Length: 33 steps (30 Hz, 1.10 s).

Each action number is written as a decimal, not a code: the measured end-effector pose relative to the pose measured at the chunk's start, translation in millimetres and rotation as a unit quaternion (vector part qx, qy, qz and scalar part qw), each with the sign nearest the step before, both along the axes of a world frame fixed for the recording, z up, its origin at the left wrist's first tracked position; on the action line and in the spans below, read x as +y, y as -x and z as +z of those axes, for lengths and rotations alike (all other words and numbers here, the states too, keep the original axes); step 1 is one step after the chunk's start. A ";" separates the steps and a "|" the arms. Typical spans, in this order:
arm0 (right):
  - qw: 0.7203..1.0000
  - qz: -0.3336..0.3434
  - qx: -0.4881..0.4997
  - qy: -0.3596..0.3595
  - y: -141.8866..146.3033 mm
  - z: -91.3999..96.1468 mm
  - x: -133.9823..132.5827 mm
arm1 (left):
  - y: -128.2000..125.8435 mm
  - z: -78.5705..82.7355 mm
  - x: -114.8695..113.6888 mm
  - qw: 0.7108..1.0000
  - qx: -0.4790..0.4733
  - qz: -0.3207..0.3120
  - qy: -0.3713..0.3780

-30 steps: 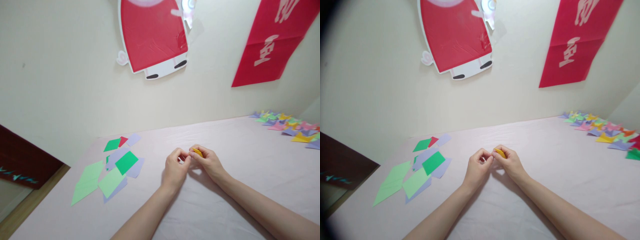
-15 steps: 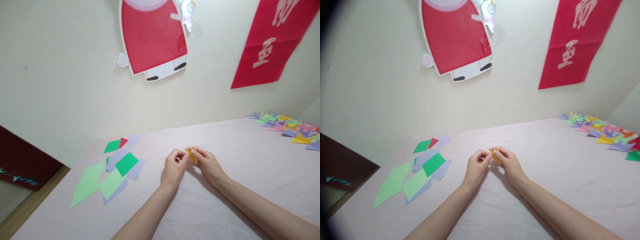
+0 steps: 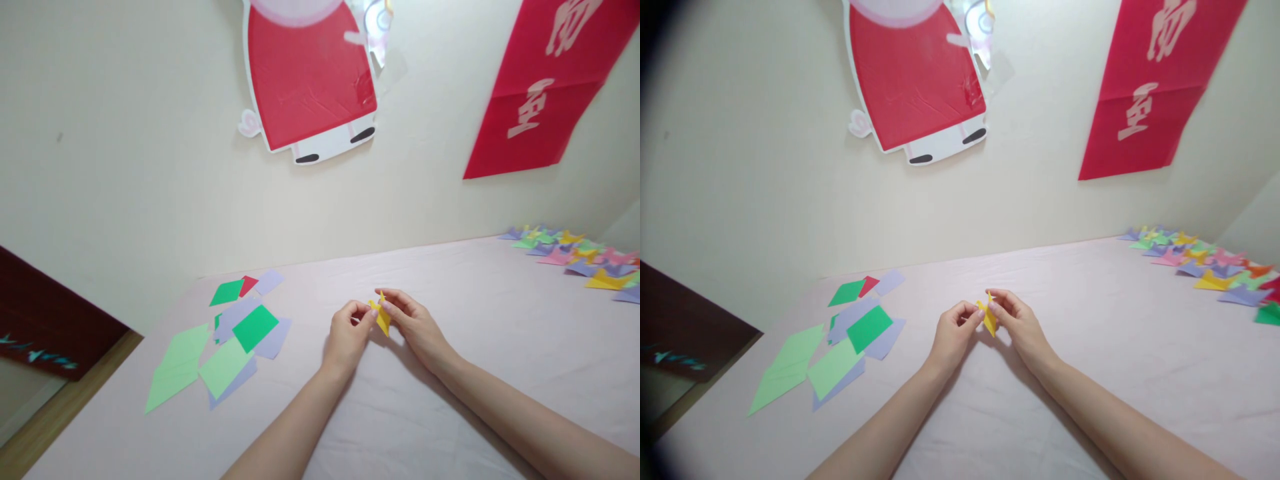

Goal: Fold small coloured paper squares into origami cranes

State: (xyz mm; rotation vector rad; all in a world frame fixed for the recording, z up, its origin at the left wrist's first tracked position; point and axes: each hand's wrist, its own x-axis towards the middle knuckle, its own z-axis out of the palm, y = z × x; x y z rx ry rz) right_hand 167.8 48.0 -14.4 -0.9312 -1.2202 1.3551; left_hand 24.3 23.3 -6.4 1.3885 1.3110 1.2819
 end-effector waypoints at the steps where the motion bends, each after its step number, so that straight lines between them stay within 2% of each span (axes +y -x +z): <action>1: 1.000 0.004 -0.010 -0.015 -0.2 0.5 0.2 | 2.0 -0.2 1.4 1.000 -0.009 0.005 0.002; 8: 0.995 -0.016 -0.049 -0.090 -3.0 7.0 0.2 | 5.0 4.6 2.6 0.997 -0.066 0.003 0.028; 14: 0.983 0.018 -0.118 -0.137 -4.5 10.3 -2.2 | 9.8 3.2 5.8 0.992 -0.102 0.008 0.068; 20: 0.982 0.003 -0.125 -0.140 -4.7 9.1 -3.0 | 8.3 5.4 3.8 0.991 -0.108 -0.007 0.073; 33: 0.976 0.036 -0.137 -0.167 -6.3 9.7 -3.6 | 9.8 6.9 4.9 0.989 -0.125 0.019 0.081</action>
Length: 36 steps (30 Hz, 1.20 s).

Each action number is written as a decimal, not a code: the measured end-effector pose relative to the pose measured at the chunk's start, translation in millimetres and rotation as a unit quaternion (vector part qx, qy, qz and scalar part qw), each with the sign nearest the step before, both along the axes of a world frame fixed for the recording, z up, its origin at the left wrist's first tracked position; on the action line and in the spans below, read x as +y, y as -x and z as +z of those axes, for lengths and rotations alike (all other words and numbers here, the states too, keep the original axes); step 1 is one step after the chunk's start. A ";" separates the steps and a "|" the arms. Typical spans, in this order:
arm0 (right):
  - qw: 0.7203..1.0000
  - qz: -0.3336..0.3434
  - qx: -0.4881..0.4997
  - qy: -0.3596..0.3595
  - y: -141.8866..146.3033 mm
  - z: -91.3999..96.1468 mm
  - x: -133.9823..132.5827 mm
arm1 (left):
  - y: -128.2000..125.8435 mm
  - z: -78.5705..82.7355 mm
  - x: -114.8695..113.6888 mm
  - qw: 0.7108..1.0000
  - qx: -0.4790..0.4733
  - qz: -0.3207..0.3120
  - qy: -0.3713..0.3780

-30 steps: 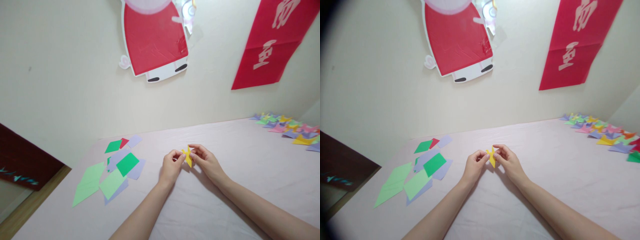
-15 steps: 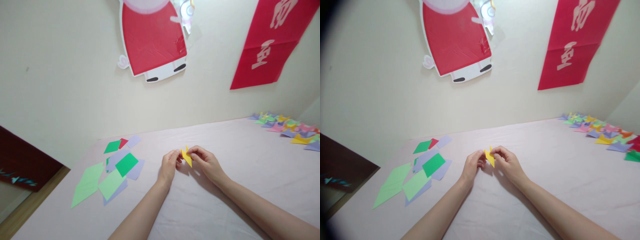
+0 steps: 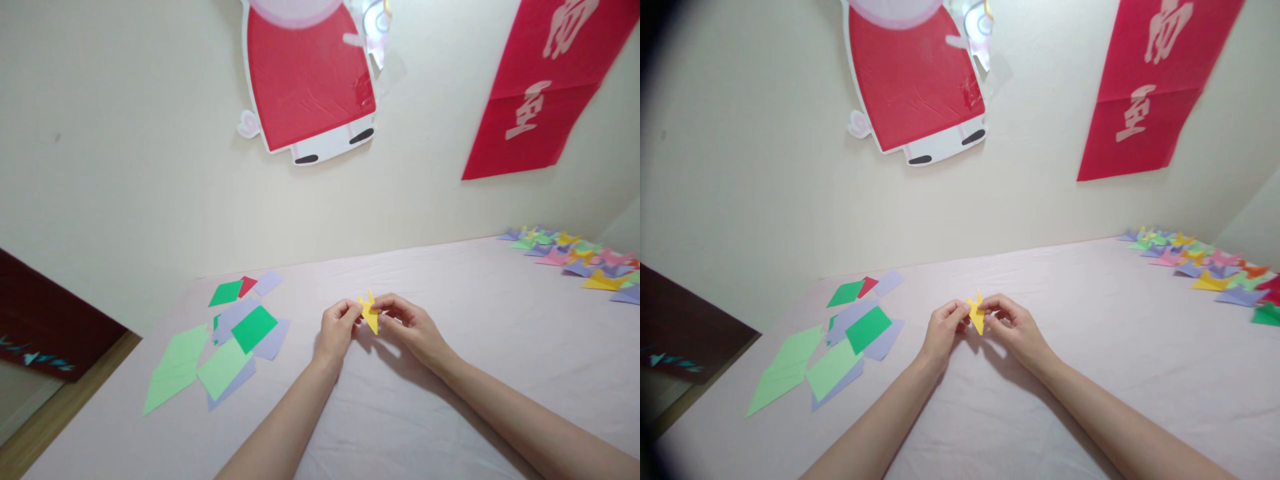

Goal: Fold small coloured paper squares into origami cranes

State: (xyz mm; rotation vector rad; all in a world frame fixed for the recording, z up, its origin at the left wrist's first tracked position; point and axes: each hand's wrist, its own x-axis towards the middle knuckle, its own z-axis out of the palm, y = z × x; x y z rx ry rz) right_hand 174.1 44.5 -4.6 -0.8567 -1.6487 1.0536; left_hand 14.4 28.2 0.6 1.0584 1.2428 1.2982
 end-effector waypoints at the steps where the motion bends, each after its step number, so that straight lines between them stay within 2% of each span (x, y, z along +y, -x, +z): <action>1: 1.000 0.005 0.000 -0.005 0.2 1.2 -0.4 | 0.2 0.0 0.2 1.000 -0.002 -0.001 0.001; 4: 1.000 0.016 0.001 -0.010 0.3 3.5 -1.0 | 0.8 0.4 0.8 1.000 -0.004 -0.004 0.002; 9: 0.998 0.023 0.028 0.042 1.1 -0.1 0.4 | 0.0 1.7 -0.3 1.000 0.007 -0.018 -0.009; 18: 0.992 -0.028 0.063 0.101 3.2 0.5 1.7 | -7.9 1.9 -7.0 0.996 0.056 -0.051 -0.048; 27: 0.992 -0.022 0.072 0.104 4.1 3.7 -1.0 | -13.7 -5.4 -5.1 0.997 0.065 -0.014 -0.051; 36: 0.988 -0.027 0.121 0.093 3.1 -11.8 6.4 | -14.4 -2.4 -7.0 0.997 0.045 -0.005 -0.057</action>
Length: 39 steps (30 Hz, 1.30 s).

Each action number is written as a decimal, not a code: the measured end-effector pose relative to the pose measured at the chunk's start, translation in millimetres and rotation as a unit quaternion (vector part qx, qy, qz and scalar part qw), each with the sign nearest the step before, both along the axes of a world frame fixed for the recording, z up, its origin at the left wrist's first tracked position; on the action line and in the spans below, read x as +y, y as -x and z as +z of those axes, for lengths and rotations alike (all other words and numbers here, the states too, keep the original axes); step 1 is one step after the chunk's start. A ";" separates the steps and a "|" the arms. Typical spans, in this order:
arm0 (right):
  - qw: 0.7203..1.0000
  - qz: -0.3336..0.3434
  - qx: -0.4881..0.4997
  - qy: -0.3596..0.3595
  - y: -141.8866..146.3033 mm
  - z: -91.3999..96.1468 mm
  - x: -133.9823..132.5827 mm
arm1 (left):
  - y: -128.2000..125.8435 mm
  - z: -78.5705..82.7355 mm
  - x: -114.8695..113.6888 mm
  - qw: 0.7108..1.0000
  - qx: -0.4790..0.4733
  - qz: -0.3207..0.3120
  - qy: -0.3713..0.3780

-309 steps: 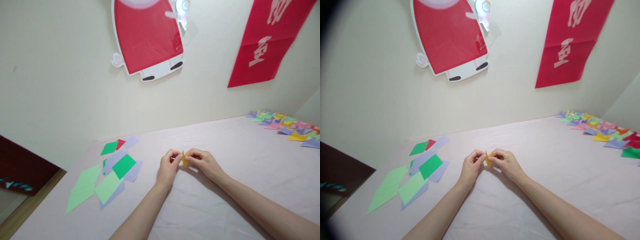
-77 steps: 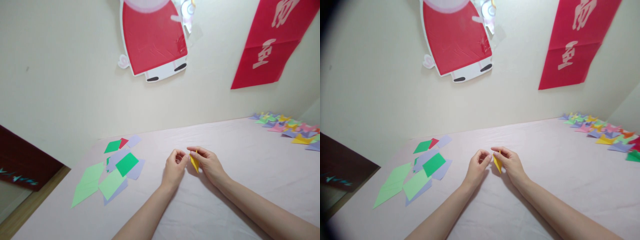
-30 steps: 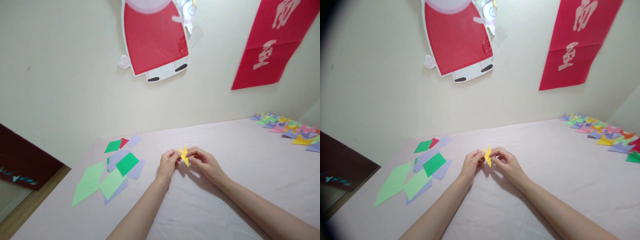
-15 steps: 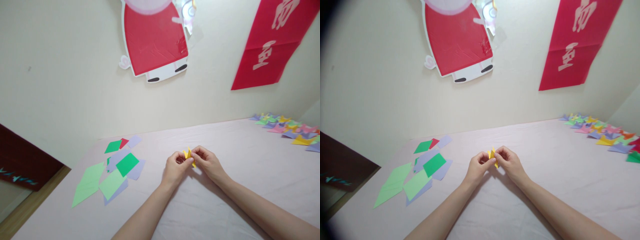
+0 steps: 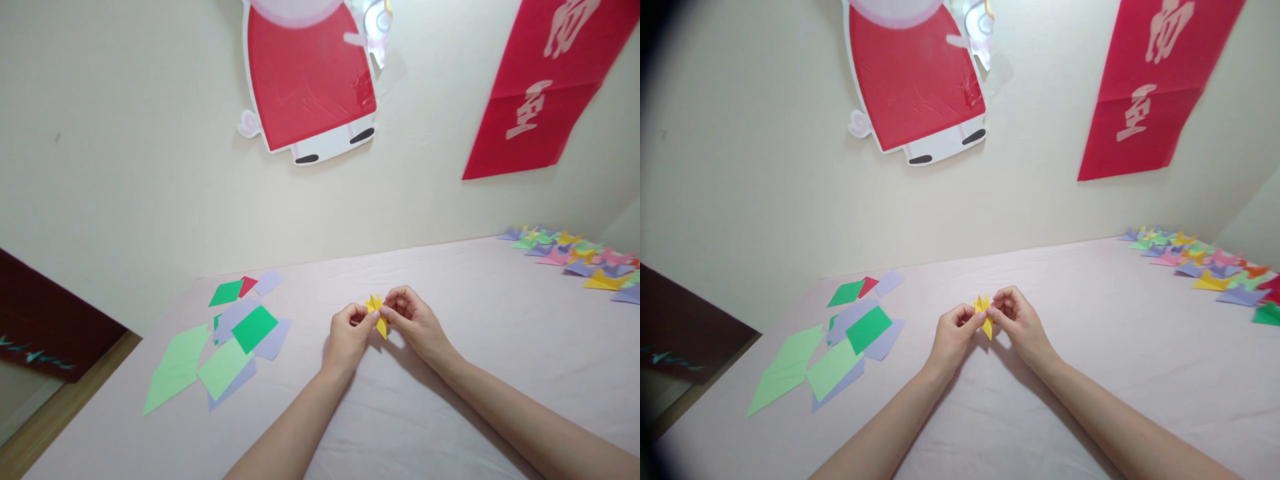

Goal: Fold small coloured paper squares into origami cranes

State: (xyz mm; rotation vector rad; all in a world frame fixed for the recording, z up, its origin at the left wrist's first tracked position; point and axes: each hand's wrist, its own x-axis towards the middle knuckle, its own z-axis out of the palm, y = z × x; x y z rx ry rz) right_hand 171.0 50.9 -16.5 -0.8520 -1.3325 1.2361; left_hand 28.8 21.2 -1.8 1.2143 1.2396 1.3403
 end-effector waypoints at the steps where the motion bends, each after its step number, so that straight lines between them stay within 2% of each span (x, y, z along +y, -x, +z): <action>1: 1.000 -0.003 0.004 -0.004 0.4 -1.1 0.0 | 0.0 0.1 -0.2 1.000 -0.001 0.003 -0.001; 7: 0.999 -0.003 0.000 -0.035 3.0 -1.9 -3.2 | 0.9 -2.4 -1.1 1.000 -0.002 0.026 -0.009; 12: 1.000 0.011 -0.017 -0.020 2.3 0.3 -1.6 | 0.9 -4.3 -0.3 1.000 -0.014 0.022 -0.015; 19: 0.995 0.005 -0.097 -0.026 -2.7 6.1 -1.7 | -0.6 -6.3 1.3 0.999 -0.043 0.018 -0.028; 22: 0.996 0.005 -0.083 -0.032 -2.4 7.1 -3.3 | -1.1 -5.5 1.4 0.998 -0.049 0.017 -0.044; 31: 0.999 0.038 -0.030 0.016 1.2 9.5 -4.8 | -1.1 -6.2 -0.6 0.998 -0.052 -0.002 -0.048; 39: 0.999 0.003 -0.031 0.029 0.2 7.3 -4.4 | -1.8 -8.9 0.1 0.997 -0.050 0.025 -0.044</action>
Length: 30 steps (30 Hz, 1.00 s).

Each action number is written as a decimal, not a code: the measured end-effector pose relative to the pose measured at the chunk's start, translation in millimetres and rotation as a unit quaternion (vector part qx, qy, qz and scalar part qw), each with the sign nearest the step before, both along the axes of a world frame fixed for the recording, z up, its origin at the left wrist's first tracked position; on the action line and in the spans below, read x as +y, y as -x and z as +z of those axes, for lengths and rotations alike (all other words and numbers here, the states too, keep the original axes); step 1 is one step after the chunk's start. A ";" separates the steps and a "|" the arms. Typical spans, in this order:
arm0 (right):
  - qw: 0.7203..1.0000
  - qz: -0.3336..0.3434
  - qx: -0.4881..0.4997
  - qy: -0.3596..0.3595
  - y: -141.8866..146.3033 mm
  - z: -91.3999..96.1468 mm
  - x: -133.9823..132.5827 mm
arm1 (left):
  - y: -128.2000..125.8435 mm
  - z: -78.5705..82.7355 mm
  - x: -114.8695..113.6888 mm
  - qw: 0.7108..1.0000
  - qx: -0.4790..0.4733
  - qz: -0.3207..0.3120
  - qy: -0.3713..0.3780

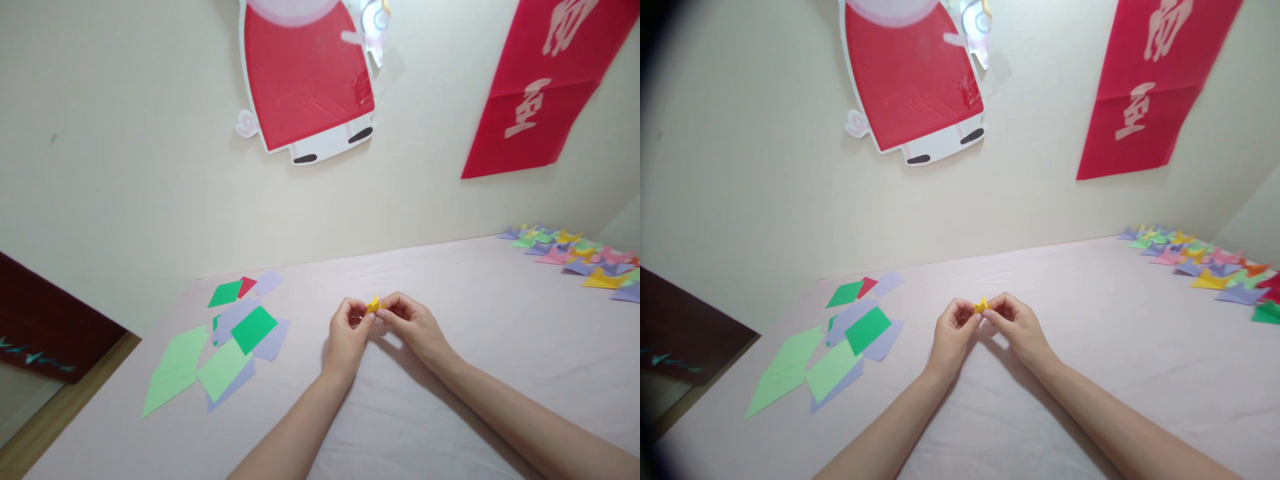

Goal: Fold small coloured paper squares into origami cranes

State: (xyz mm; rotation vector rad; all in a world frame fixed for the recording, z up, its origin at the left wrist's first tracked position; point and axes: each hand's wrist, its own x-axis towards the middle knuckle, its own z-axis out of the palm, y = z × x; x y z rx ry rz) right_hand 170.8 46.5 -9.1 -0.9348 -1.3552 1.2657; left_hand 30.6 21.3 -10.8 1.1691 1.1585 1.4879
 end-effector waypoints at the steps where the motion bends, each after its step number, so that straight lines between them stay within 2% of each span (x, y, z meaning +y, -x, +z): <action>1: 1.000 -0.004 -0.001 0.000 0.2 0.0 0.0 | -0.4 0.1 0.2 1.000 -0.005 0.004 0.000; 9: 0.999 0.005 0.051 -0.004 2.4 -3.6 1.9 | 0.4 4.9 0.4 0.999 -0.042 -0.002 0.032; 13: 0.998 0.036 0.037 0.033 2.5 -1.9 3.3 | 2.7 6.0 0.2 0.999 -0.034 -0.018 0.034; 18: 0.997 0.061 -0.010 0.051 0.4 4.5 3.0 | 1.7 7.0 -1.2 0.999 0.020 -0.030 0.014; 25: 0.997 0.045 0.014 0.064 -2.1 2.3 2.2 | 3.2 6.1 0.3 0.996 0.073 -0.057 0.018; 30: 0.996 0.067 0.009 0.058 -2.6 5.1 1.5 | 5.9 9.4 -1.4 0.986 0.149 -0.079 0.009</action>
